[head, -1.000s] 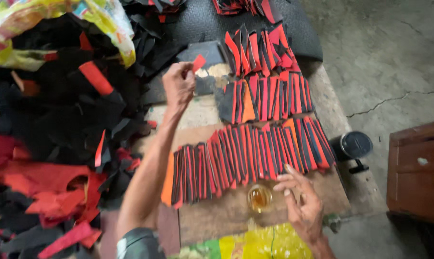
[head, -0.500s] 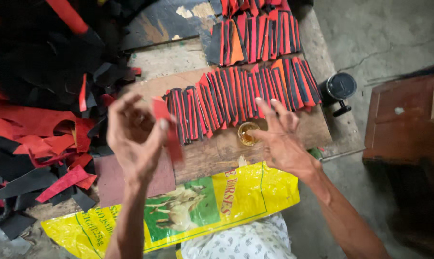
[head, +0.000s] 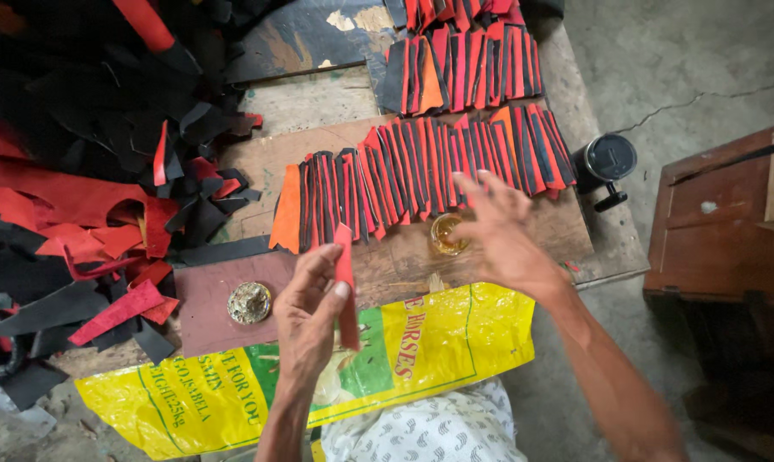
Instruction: The person repeatedly picks up small red and black shoe parts, applies a substance from a small glass jar to the edges, and places them into a growing stack on the table. The person handles the parts one at a time, alternating between red and black pieces.
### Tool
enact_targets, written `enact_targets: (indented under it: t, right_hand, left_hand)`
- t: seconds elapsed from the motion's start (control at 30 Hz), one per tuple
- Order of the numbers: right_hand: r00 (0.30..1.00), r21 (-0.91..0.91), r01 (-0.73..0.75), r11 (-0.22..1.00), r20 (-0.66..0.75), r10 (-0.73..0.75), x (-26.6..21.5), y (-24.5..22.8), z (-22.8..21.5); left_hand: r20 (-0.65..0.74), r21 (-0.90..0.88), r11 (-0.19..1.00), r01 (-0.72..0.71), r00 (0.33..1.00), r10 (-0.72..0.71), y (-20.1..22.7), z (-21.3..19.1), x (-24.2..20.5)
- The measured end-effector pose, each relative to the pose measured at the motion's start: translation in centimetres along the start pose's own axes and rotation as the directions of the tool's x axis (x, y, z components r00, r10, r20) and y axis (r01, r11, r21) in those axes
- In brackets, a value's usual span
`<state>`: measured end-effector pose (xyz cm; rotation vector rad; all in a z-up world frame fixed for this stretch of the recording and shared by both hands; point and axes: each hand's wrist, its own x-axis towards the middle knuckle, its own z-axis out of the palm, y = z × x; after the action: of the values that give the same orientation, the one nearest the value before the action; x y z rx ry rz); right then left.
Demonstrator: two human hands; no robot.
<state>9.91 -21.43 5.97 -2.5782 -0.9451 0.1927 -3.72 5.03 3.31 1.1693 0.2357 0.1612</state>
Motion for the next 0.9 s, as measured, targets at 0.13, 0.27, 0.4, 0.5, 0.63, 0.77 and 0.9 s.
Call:
enact_targets:
  t: [0.13,0.27,0.4,0.5,0.63,0.77,0.9]
  right_hand:
    - [0.982,0.126,0.003,0.992,-0.19,0.021,-2.4,-0.3,-0.8]
    - [0.97,0.014,0.019,1.0,-0.242,-0.015,-3.8,-1.0,0.2]
    - [0.96,-0.038,0.035,0.999,-0.276,-0.044,-4.6,-1.4,0.9]
    - [0.947,-0.08,0.031,0.996,-0.316,-0.055,-5.2,-1.5,1.8]
    - [0.93,-0.106,0.031,0.994,-0.361,-0.067,-5.6,-1.4,2.7]
    - [0.902,0.104,0.104,0.989,-0.43,-0.05,-5.5,-1.9,2.3]
    - [0.835,0.717,0.147,0.682,-0.459,0.303,-5.5,-5.4,3.5]
  left_hand:
    - [-0.043,-0.055,0.997,0.062,0.997,-0.064,-2.1,0.2,-0.7]
    - [-0.005,-0.212,0.966,0.147,0.988,-0.151,-3.8,0.8,-1.1]
    - [0.059,-0.152,0.979,0.134,0.99,-0.126,-4.0,1.1,-1.2]
    - [0.071,-0.044,0.994,0.1,0.993,-0.096,-3.8,1.2,-1.5]
    - [0.089,-0.133,0.98,0.149,0.986,-0.138,-3.8,1.4,-1.6]
    - [0.143,-0.241,0.963,0.124,0.986,-0.091,-3.4,2.0,-1.4]
    - [0.262,-0.339,0.907,0.249,0.951,-0.163,-3.1,2.9,-1.9]
